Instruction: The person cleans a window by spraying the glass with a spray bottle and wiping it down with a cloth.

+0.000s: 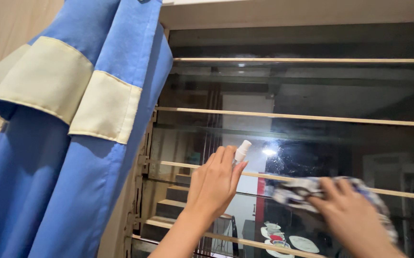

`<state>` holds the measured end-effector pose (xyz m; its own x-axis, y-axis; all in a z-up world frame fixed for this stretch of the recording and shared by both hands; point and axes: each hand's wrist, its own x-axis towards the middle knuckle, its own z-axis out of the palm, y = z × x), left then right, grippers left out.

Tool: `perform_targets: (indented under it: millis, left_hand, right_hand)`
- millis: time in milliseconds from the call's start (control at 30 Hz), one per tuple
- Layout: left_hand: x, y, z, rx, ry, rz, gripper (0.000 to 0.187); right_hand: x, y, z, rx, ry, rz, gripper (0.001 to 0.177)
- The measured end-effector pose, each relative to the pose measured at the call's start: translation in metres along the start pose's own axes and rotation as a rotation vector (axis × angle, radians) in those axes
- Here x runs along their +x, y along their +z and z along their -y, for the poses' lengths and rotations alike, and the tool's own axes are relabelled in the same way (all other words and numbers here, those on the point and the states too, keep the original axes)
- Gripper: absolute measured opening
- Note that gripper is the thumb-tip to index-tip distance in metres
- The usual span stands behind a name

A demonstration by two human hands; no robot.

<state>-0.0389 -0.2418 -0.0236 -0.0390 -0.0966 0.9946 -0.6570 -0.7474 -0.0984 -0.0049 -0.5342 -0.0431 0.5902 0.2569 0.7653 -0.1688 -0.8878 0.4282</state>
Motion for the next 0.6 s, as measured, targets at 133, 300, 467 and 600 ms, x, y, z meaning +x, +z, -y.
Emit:
perform_targets:
  millis: [133,300,467,600]
  left_hand:
    - [0.002,-0.006,0.002,0.01,0.016,-0.03,0.029]
    - [0.014,-0.001,0.004,0.009,0.033,-0.039,0.029]
    - [0.031,0.008,0.01,0.062,0.062,-0.054,0.03]
    - [0.034,0.013,0.012,0.066,0.098,-0.066,0.03]
  right_hand:
    - [-0.01,-0.004,-0.046,0.069,0.09,-0.373,0.039]
    - [0.054,-0.054,-0.041,0.154,-0.031,-0.451,0.071]
    - [0.081,-0.081,-0.006,0.066,-0.391,-0.149,0.069]
    - [0.075,-0.067,-0.038,0.004,-0.385,-0.032,0.071]
